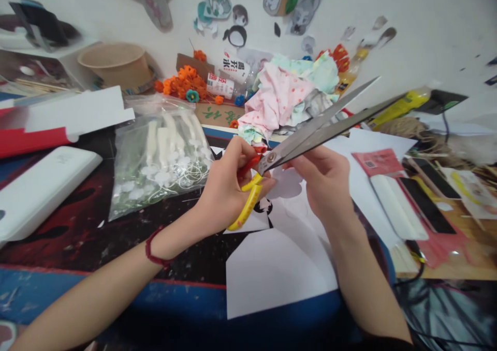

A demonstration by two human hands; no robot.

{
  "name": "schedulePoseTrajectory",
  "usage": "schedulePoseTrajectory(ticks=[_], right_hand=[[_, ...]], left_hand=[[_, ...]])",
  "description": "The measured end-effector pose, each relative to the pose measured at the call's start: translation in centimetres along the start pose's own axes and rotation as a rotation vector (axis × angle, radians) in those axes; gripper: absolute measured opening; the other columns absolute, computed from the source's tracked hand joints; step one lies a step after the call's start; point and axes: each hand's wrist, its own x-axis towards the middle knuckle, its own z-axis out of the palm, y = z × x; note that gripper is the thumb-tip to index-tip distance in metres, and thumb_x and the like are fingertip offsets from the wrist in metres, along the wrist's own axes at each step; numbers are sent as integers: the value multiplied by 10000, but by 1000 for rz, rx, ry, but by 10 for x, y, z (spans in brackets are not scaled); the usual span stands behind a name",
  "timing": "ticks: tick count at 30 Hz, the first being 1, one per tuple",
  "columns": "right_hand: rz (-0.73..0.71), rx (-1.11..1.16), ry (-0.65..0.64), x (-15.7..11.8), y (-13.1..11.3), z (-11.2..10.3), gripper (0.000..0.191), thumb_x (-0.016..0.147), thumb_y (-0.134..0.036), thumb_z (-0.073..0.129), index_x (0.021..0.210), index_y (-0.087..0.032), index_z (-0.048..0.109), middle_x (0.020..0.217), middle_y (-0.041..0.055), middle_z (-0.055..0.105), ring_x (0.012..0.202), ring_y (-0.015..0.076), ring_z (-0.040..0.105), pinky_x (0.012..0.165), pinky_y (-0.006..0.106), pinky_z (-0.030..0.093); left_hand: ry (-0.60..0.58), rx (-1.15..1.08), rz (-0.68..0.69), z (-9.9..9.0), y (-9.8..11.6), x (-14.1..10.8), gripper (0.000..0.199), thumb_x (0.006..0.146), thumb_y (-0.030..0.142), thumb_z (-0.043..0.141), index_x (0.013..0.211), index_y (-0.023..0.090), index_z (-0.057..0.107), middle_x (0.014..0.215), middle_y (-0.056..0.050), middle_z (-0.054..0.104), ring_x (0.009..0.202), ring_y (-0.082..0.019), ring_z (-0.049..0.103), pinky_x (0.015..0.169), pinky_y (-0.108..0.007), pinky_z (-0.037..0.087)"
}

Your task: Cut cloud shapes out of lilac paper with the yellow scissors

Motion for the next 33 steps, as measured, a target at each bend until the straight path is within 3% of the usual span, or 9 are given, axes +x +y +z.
schedulePoseTrajectory(ticks=[3, 6, 14, 21, 24, 28, 33], right_hand=[[3, 26, -134, -3, -1, 3, 83, 800, -281, 816, 879, -285, 791, 859, -13, 741, 821, 140, 683, 783, 284, 581], [-11, 49, -184, -4, 0, 4, 94, 817, -244, 803, 898, -292, 799, 844, -10, 721, 891, 145, 679, 818, 279, 569], [24, 105, -130, -4, -1, 5, 77, 818, -232, 803, 871, -287, 807, 791, -24, 702, 782, 119, 664, 731, 253, 563], [58, 85, 12, 0, 1, 0, 65, 824, -221, 777, 782, -267, 795, 824, -19, 730, 763, 116, 662, 663, 241, 524], [66, 43, -38, 0, 1, -2, 95, 845, -260, 766, 754, -274, 789, 768, -27, 723, 720, 109, 644, 644, 241, 510], [52, 20, -166, -1, -1, 0, 67, 805, -265, 818, 868, -284, 805, 847, -17, 735, 836, 135, 676, 765, 277, 547], [4, 58, -192, -3, -3, 5, 113, 818, -202, 802, 893, -286, 800, 829, -23, 715, 821, 125, 677, 765, 270, 561]], left_hand=[[10, -29, 2, 0, -3, 0, 491, 732, 173, 832, 900, 241, 375, 804, 55, 621, 468, -28, 372, 422, -208, 299], [9, -36, 8, 0, -5, 0, 509, 722, 179, 852, 907, 246, 383, 790, 62, 617, 469, -34, 387, 419, -208, 302], [0, 26, 35, 2, -3, 0, 449, 744, 203, 803, 884, 241, 379, 824, 15, 636, 693, -129, 621, 539, -248, 472], [3, 69, 17, 1, -1, 1, 402, 771, 246, 753, 893, 241, 370, 820, 7, 637, 648, -128, 594, 508, -258, 442], [9, 60, 21, 1, -2, 1, 415, 764, 249, 770, 894, 242, 375, 814, 14, 633, 642, -124, 593, 508, -257, 440], [27, 18, 43, 0, -5, 1, 468, 725, 229, 836, 891, 244, 398, 800, 32, 619, 655, -121, 604, 503, -240, 442], [23, -11, 79, 0, -4, 1, 489, 717, 268, 875, 878, 246, 413, 756, 39, 599, 679, -134, 616, 525, -245, 469]])
